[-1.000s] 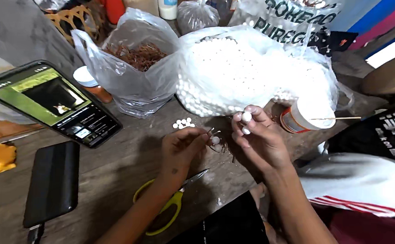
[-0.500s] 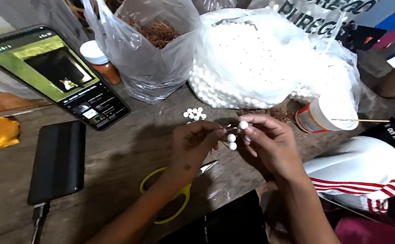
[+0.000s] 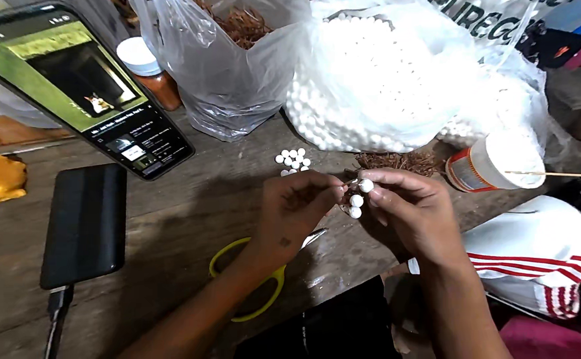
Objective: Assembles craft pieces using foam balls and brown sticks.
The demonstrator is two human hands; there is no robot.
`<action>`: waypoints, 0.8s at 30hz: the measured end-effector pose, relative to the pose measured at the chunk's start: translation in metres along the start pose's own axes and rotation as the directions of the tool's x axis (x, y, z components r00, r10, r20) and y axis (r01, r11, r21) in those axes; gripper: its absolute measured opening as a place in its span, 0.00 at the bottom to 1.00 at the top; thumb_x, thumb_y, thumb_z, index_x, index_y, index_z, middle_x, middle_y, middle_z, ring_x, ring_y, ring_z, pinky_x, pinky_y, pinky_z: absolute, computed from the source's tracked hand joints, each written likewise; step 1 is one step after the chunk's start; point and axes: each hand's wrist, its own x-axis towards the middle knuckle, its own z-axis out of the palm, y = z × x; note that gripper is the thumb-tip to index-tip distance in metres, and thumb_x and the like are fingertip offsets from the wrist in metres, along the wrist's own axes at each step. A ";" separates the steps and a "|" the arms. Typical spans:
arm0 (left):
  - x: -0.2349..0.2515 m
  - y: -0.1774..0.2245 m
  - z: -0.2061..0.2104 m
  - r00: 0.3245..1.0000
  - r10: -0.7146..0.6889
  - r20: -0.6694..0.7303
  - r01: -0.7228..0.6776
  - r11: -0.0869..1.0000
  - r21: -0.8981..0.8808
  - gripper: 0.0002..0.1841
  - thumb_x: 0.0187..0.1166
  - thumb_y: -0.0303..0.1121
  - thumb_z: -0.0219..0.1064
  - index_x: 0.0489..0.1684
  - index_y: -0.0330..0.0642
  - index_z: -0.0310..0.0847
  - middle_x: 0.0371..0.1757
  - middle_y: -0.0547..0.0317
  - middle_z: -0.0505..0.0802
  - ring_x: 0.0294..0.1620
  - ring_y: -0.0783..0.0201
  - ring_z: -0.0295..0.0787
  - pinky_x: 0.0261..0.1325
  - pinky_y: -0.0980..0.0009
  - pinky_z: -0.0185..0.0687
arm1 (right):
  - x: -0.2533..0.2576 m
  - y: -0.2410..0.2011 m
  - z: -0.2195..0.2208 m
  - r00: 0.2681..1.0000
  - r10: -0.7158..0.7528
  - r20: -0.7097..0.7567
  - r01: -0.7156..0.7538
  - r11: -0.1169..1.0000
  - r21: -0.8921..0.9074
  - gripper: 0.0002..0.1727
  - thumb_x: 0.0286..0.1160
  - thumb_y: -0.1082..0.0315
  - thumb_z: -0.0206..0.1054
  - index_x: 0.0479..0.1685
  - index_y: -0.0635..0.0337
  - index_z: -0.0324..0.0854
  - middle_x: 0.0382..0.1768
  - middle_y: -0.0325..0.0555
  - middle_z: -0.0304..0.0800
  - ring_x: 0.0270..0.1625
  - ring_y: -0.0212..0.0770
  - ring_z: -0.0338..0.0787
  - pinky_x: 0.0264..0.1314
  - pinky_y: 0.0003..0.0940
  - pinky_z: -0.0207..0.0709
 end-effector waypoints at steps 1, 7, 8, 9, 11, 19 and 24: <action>0.000 0.000 0.000 1.000 -0.002 0.002 0.002 1.000 0.002 0.05 0.77 0.19 0.68 0.40 0.37 0.90 0.34 0.68 0.94 0.32 0.79 0.88 0.38 0.82 0.87 | 0.000 0.000 0.000 1.000 -0.003 -0.004 0.003 1.000 -0.003 0.11 0.77 0.71 0.70 0.53 0.54 0.94 0.39 0.31 0.95 0.27 0.19 0.83 0.29 0.15 0.79; -0.001 0.000 0.000 1.000 0.012 0.000 -0.012 0.999 0.053 0.04 0.77 0.20 0.68 0.40 0.35 0.90 0.33 0.67 0.93 0.31 0.79 0.87 0.37 0.82 0.85 | 0.001 -0.001 0.000 0.999 -0.039 -0.006 0.039 0.997 -0.068 0.11 0.76 0.72 0.70 0.52 0.56 0.94 0.42 0.32 0.95 0.29 0.20 0.84 0.31 0.15 0.79; -0.001 0.000 0.000 1.000 0.015 0.000 -0.015 0.998 0.061 0.04 0.77 0.20 0.68 0.40 0.35 0.90 0.33 0.67 0.93 0.31 0.79 0.87 0.37 0.82 0.85 | 0.002 -0.001 -0.001 0.999 -0.046 -0.002 0.046 0.995 -0.084 0.11 0.76 0.73 0.70 0.52 0.56 0.94 0.43 0.31 0.95 0.30 0.20 0.84 0.32 0.15 0.80; -0.001 0.000 0.000 1.000 0.017 0.000 -0.017 0.998 0.066 0.04 0.77 0.20 0.68 0.40 0.34 0.89 0.33 0.67 0.93 0.31 0.79 0.87 0.37 0.82 0.85 | 0.002 -0.002 -0.001 0.999 -0.053 0.000 0.052 0.994 -0.095 0.11 0.76 0.73 0.70 0.52 0.56 0.94 0.43 0.31 0.95 0.30 0.19 0.84 0.32 0.15 0.80; -0.001 -0.001 0.000 1.000 0.020 0.000 -0.020 0.997 0.073 0.04 0.77 0.20 0.68 0.40 0.34 0.89 0.33 0.67 0.93 0.31 0.79 0.88 0.37 0.82 0.86 | 0.002 -0.003 -0.001 0.997 -0.072 0.001 0.071 0.990 -0.120 0.11 0.75 0.74 0.70 0.52 0.56 0.94 0.44 0.30 0.95 0.30 0.19 0.84 0.32 0.15 0.80; -0.002 -0.001 0.001 1.000 0.026 0.005 -0.027 0.995 0.094 0.04 0.76 0.20 0.68 0.40 0.34 0.89 0.34 0.65 0.94 0.33 0.77 0.90 0.38 0.81 0.88 | 0.005 -0.011 -0.005 0.991 -0.126 0.052 0.136 0.945 -0.296 0.10 0.75 0.73 0.71 0.50 0.60 0.93 0.47 0.31 0.94 0.35 0.17 0.85 0.36 0.12 0.80; -0.003 -0.001 0.000 0.999 0.030 0.015 -0.032 0.992 0.119 0.04 0.76 0.20 0.68 0.39 0.34 0.89 0.34 0.64 0.93 0.34 0.77 0.90 0.39 0.80 0.88 | 0.007 -0.015 -0.013 0.974 -0.165 0.157 0.217 0.885 -0.412 0.10 0.76 0.69 0.71 0.50 0.60 0.94 0.48 0.35 0.95 0.48 0.23 0.92 0.50 0.17 0.87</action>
